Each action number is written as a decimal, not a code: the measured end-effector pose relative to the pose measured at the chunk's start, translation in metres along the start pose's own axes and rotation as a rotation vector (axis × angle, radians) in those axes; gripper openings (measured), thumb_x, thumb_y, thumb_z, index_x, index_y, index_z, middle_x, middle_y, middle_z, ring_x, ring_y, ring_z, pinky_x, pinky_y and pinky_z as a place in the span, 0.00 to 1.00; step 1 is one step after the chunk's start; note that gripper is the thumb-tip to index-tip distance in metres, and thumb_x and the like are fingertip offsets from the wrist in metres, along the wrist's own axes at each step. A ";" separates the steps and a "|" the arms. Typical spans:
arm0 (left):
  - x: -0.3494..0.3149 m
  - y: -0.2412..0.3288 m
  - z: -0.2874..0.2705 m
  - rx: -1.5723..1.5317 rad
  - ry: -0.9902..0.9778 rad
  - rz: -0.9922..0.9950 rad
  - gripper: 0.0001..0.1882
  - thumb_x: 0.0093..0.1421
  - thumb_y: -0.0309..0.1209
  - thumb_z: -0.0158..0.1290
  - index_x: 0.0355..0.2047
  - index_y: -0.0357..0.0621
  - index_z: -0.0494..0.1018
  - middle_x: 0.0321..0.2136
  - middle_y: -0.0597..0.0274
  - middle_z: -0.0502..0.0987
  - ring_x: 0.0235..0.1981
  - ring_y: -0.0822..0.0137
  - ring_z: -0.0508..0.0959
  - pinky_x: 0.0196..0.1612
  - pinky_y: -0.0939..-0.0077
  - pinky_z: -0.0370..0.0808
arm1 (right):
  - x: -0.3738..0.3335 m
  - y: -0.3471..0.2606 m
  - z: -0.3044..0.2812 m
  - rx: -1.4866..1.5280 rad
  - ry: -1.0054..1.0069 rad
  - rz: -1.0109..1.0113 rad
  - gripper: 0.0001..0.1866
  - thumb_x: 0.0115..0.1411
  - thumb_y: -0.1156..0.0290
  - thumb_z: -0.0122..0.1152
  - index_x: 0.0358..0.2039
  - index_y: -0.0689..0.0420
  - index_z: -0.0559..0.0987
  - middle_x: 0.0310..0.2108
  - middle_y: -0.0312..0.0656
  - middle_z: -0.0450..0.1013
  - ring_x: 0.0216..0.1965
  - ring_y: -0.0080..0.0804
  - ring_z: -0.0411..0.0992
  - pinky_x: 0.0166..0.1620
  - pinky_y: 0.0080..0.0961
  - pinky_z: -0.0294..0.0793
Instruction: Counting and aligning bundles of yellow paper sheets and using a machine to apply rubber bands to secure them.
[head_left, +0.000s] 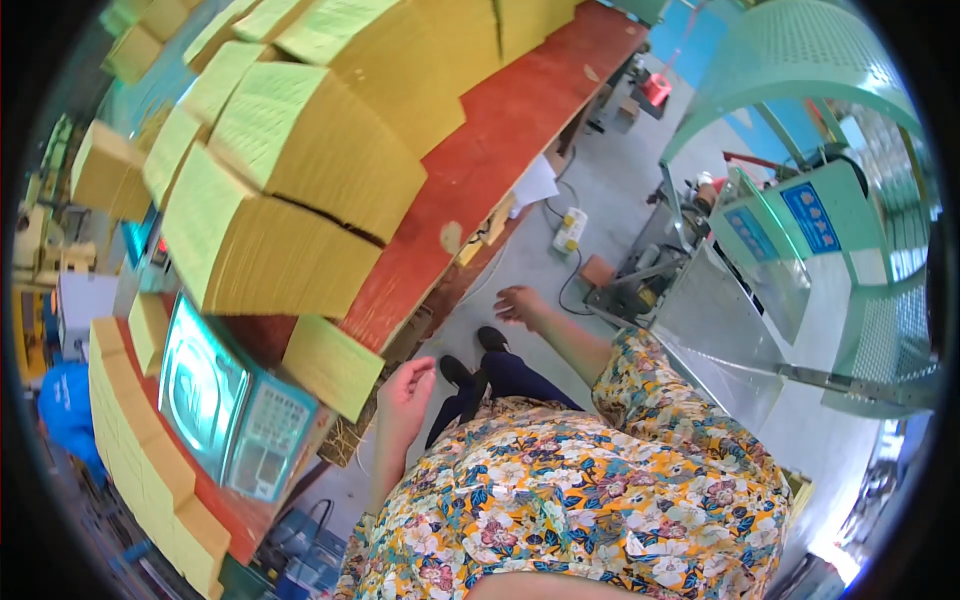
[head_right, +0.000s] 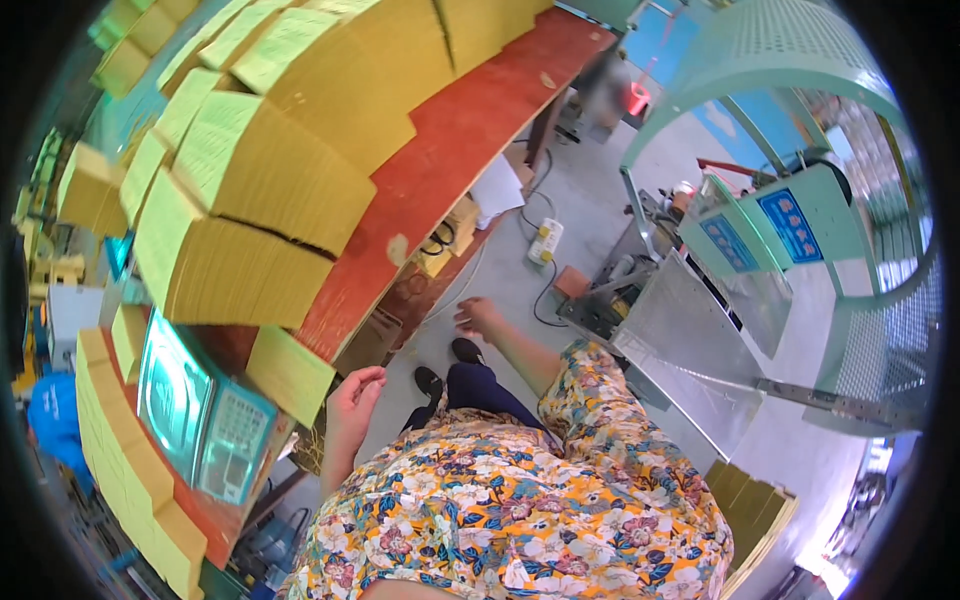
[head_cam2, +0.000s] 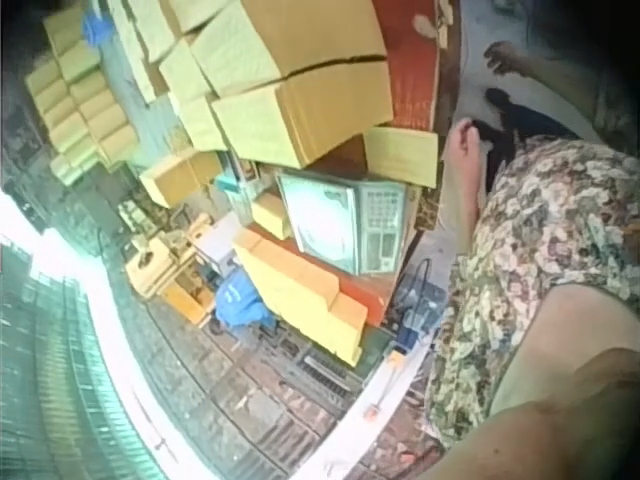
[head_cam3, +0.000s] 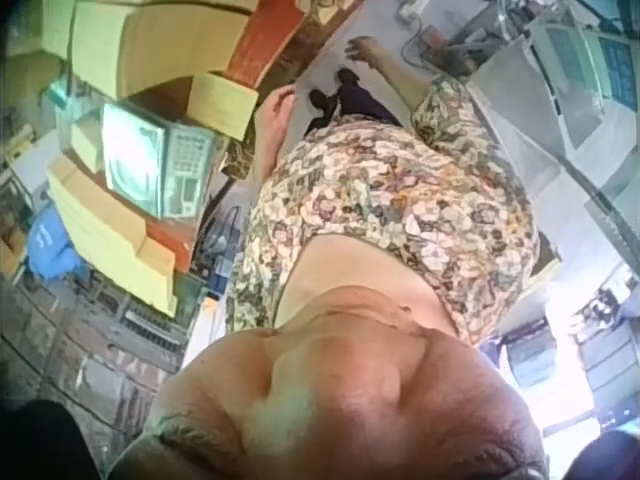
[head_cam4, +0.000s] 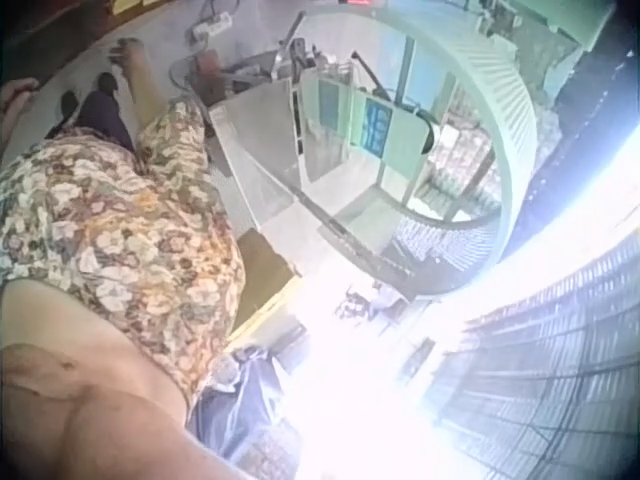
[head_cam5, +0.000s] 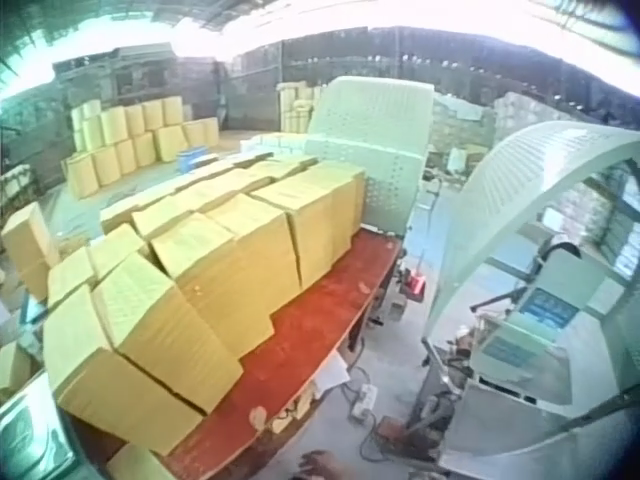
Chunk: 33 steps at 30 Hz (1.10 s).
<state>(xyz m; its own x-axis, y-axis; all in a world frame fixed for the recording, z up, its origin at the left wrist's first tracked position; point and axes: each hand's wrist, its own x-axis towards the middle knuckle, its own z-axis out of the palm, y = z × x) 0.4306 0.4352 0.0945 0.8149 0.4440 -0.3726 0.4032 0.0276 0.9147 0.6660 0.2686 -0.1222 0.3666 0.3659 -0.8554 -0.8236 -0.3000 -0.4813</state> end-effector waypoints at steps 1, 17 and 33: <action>0.009 0.000 0.004 0.022 -0.025 0.007 0.15 0.65 0.31 0.53 0.49 0.34 0.73 0.41 0.58 0.80 0.41 0.72 0.79 0.46 0.77 0.74 | 0.011 -0.008 -0.022 0.042 0.084 -0.027 0.16 0.64 0.63 0.52 0.48 0.58 0.74 0.37 0.48 0.76 0.26 0.39 0.78 0.20 0.30 0.75; 0.094 0.016 0.082 0.097 0.001 -0.360 0.14 0.65 0.26 0.52 0.50 0.35 0.72 0.44 0.53 0.79 0.44 0.67 0.79 0.50 0.74 0.74 | 0.210 -0.156 -0.150 0.194 0.460 -0.236 0.18 0.55 0.65 0.64 0.41 0.65 0.78 0.33 0.43 0.77 0.30 0.34 0.78 0.29 0.32 0.78; 0.144 0.045 0.109 0.143 -0.091 -0.319 0.16 0.66 0.29 0.51 0.52 0.35 0.71 0.46 0.53 0.78 0.47 0.67 0.78 0.52 0.74 0.72 | 0.161 -0.172 -0.176 0.113 0.387 -0.270 0.11 0.57 0.73 0.60 0.39 0.64 0.77 0.29 0.42 0.76 0.24 0.30 0.76 0.26 0.25 0.79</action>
<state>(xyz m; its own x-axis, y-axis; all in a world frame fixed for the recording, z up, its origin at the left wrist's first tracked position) 0.6115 0.4032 0.0651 0.6698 0.3520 -0.6538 0.6918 0.0239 0.7217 0.9426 0.2244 -0.2112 0.6900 0.0560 -0.7216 -0.7110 -0.1343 -0.6903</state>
